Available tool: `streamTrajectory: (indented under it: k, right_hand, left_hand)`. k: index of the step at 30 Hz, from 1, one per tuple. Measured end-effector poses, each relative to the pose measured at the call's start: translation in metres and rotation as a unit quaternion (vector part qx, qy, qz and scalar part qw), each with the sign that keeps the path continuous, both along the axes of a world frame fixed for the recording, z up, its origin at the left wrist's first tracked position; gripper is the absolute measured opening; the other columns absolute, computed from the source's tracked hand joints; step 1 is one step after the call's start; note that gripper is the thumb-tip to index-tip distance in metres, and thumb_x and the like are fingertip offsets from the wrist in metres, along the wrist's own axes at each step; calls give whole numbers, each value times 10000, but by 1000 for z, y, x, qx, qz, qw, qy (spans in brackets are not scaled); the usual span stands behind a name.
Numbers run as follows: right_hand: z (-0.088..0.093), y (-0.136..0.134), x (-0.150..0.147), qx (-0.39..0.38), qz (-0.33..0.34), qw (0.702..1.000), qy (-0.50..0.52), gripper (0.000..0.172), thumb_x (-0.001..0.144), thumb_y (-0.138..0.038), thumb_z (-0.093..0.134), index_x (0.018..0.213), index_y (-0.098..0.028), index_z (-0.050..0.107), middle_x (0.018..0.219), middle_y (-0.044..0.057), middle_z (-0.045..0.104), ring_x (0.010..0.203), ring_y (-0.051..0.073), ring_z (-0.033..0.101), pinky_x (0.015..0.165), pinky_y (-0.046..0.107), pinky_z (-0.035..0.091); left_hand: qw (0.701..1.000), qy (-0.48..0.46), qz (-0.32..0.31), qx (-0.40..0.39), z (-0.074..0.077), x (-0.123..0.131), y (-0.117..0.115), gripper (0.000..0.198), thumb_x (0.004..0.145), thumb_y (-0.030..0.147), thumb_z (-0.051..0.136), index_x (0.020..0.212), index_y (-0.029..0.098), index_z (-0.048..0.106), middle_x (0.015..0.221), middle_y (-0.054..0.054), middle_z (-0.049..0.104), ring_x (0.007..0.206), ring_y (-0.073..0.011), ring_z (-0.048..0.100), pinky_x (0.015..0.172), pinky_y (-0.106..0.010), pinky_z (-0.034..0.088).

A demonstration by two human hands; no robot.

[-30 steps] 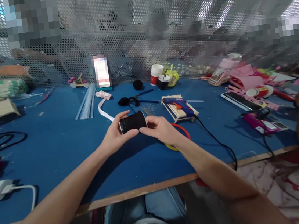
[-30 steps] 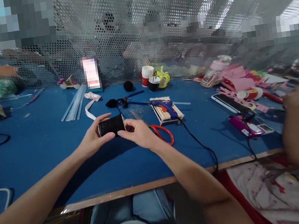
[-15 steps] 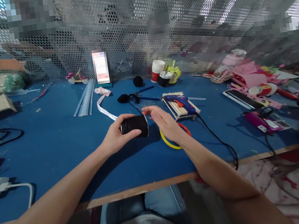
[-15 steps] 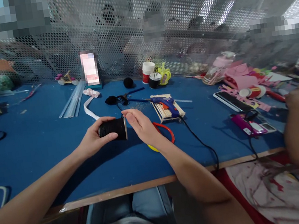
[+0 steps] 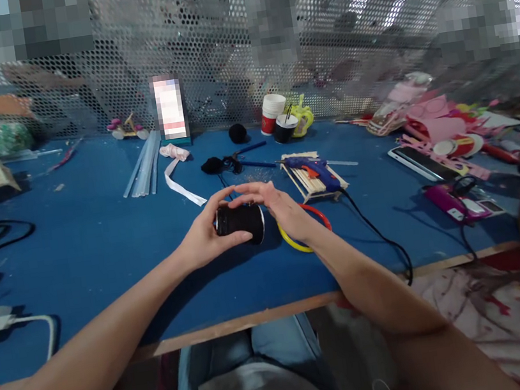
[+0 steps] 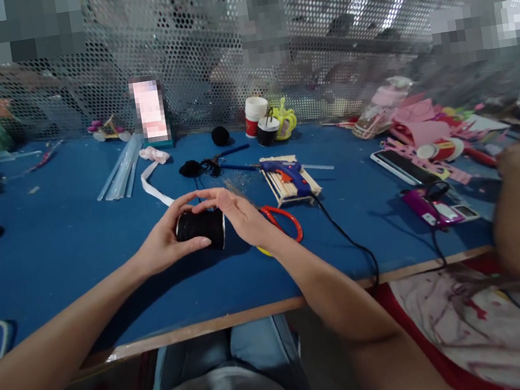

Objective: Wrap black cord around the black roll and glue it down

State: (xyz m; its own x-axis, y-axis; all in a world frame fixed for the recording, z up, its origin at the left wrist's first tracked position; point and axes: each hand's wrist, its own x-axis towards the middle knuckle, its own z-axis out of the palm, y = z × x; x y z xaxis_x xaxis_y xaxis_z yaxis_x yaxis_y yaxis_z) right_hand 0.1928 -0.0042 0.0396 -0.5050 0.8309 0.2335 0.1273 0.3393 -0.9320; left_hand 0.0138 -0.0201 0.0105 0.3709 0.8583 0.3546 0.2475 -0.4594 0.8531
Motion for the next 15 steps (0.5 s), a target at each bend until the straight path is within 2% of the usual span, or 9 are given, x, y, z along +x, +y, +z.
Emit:
streamTrajectory:
  k: [3, 6, 8, 11, 15]
  right_hand:
    - [0, 0, 0, -20, 6, 999, 40, 545, 870, -574, 189, 1139, -226, 511, 1073, 56, 621, 1058, 160, 545, 954, 355, 372]
    - [-2, 3, 3, -12, -31, 997, 70, 512, 871, -562, 240, 1093, -198, 523, 1062, 74, 619, 1015, 158, 568, 934, 351, 398]
    - [-4, 6, 5, -15, -46, 996, 79, 440, 887, -502, 285, 1072, -186, 528, 1037, 76, 629, 1001, 156, 576, 938, 357, 400]
    - [-6, 10, 7, -49, -28, 993, 108, 304, 891, -372, 369, 1079, -187, 520, 1055, 72, 634, 1013, 157, 578, 946, 374, 403]
    - [-9, 17, 9, -70, -23, 985, 153, 248, 854, -271, 465, 1073, -168, 521, 1092, 87, 620, 1012, 169, 587, 938, 388, 420]
  left_hand:
    - [1000, -5, -8, -14, -1, 0, 1, 731, 674, 375, 689, 1293, 204, 340, 1143, -102, 537, 979, -213, 542, 816, -330, 449]
    - [1000, 6, 15, -19, -1, -1, 0, 742, 668, 393, 690, 1295, 206, 342, 1061, -81, 548, 876, -183, 560, 759, -308, 461]
    - [999, 14, 25, -16, -1, -1, 0, 746, 666, 403, 690, 1295, 201, 344, 1034, -75, 545, 857, -175, 556, 748, -301, 459]
    - [999, 26, 30, -14, 0, -1, 0, 754, 660, 409, 693, 1293, 188, 348, 1026, -77, 547, 875, -181, 549, 774, -311, 447]
    - [998, 33, 54, -27, 0, -1, 3, 748, 669, 421, 681, 1295, 187, 347, 1026, -78, 544, 859, -177, 547, 788, -323, 440]
